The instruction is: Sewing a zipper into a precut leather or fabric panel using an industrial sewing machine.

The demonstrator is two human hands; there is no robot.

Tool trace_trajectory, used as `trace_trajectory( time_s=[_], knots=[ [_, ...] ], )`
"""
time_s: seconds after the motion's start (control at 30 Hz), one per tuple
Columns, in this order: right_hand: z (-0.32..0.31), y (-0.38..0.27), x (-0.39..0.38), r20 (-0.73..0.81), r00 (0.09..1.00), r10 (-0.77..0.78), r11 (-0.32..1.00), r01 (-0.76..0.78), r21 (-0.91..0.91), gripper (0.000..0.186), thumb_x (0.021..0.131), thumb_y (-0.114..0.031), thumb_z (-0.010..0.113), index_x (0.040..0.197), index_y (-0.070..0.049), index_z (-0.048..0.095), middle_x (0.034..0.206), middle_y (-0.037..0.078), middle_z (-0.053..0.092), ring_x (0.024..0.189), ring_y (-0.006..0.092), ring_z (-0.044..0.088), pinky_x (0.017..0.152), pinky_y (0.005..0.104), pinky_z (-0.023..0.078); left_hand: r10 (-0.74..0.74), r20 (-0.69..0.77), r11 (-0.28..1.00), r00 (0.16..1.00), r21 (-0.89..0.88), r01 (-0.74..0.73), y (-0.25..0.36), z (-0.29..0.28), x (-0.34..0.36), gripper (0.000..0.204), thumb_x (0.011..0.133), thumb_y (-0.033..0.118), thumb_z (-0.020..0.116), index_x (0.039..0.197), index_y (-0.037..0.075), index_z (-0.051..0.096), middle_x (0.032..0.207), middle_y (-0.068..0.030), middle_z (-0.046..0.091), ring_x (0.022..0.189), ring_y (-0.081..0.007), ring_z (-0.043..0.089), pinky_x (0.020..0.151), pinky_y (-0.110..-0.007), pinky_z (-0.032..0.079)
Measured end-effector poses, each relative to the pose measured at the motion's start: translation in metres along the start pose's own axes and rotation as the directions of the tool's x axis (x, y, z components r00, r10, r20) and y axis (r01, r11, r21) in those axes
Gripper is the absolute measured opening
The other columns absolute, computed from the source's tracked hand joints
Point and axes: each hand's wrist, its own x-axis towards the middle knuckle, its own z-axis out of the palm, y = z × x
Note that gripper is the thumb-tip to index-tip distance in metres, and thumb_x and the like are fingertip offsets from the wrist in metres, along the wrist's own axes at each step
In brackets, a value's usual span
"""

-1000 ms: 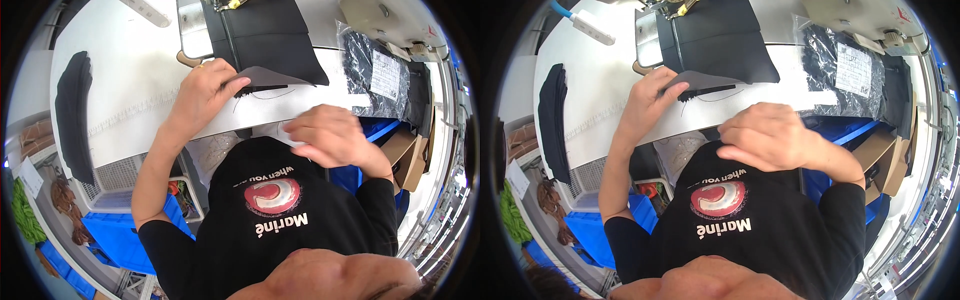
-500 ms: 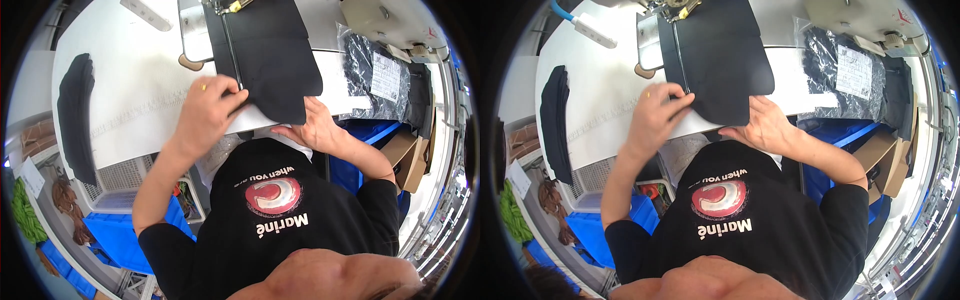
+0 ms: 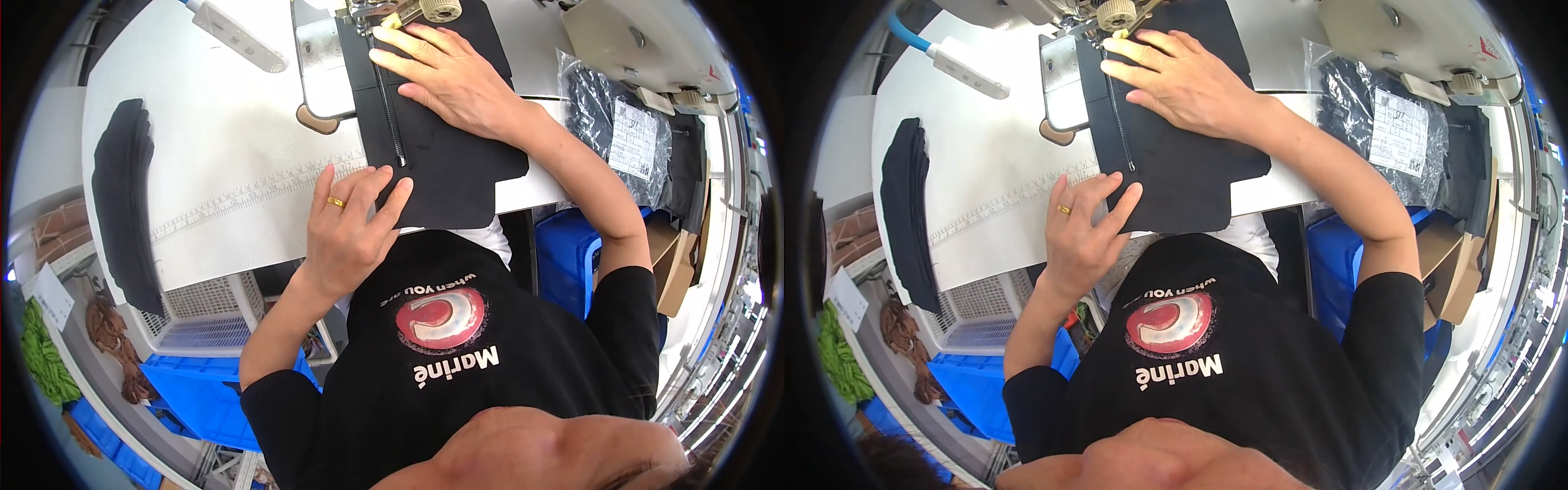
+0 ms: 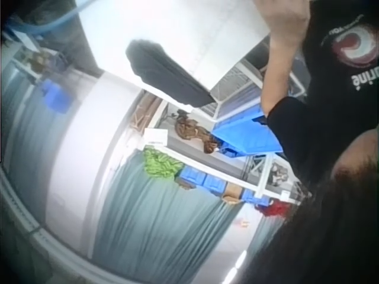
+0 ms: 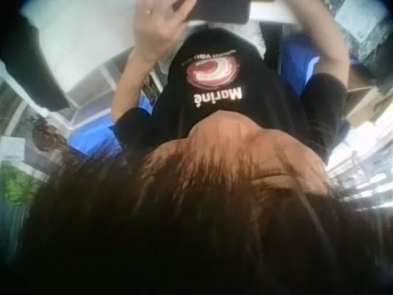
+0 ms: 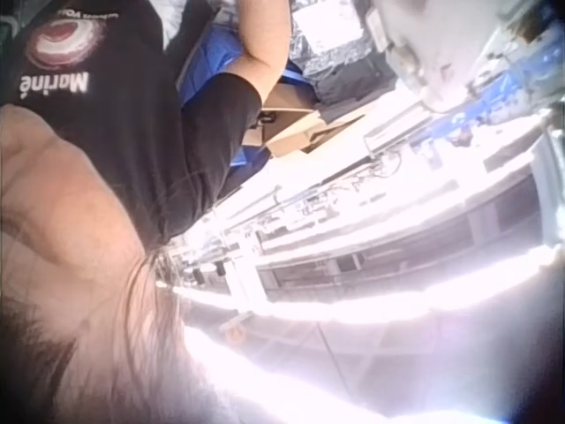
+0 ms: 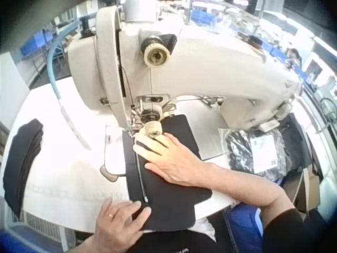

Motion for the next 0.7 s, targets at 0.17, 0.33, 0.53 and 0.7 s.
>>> trace_trajectory(
  time_s=[0.17,0.33,0.53,0.7],
  knots=[
    [-0.026,-0.039,-0.023,0.136,0.991,-0.016,0.994,0.002,0.108,0.049,0.08,-0.018,0.068,0.127,-0.01,0.056,0.135,0.011,0.048,0.12,0.0299,0.048,0.097,0.0435,0.04,0.02,0.03,1.0,0.999,-0.011,-0.02,-0.002,-0.005,0.0,0.052,0.067,0.023,0.076,0.117,0.015,0.065,0.119,-0.0067,0.057,0.109,-0.0238,0.057,0.104,-0.052,0.032],
    [-0.033,-0.07,-0.04,0.106,0.994,-0.026,0.989,0.01,0.149,0.047,0.077,-0.011,0.067,0.122,-0.002,0.057,0.13,0.01,0.055,0.115,0.0266,0.053,0.094,0.0395,0.044,0.019,-0.034,0.998,0.999,-0.051,-0.02,-0.005,-0.003,0.003,0.035,0.078,0.03,0.073,0.108,0.014,0.067,0.116,-0.0039,0.06,0.105,-0.0223,0.06,0.109,-0.05,0.025],
    [-0.033,-0.073,-0.045,0.164,0.979,-0.122,0.991,0.111,0.072,0.045,0.076,-0.012,0.061,0.121,-0.006,0.058,0.126,0.013,0.056,0.11,0.0275,0.056,0.091,0.0384,0.046,0.029,-0.059,0.988,0.998,-0.151,-0.038,-0.022,-0.008,0.015,0.028,0.079,0.031,0.074,0.09,0.007,0.064,0.1,-0.0025,0.064,0.089,-0.0187,0.064,0.107,-0.049,0.029],
    [-0.035,-0.076,-0.039,0.119,0.985,-0.126,0.99,0.118,0.073,0.047,0.076,-0.012,0.06,0.123,-0.006,0.058,0.126,0.012,0.056,0.11,0.0276,0.055,0.091,0.038,0.046,-0.11,-0.114,0.979,0.987,-0.183,0.088,-0.064,-0.007,0.066,0.024,0.081,0.027,0.072,0.094,0.007,0.065,0.103,-0.0028,0.066,0.094,-0.0195,0.062,0.093,-0.041,0.035]
  ],
)
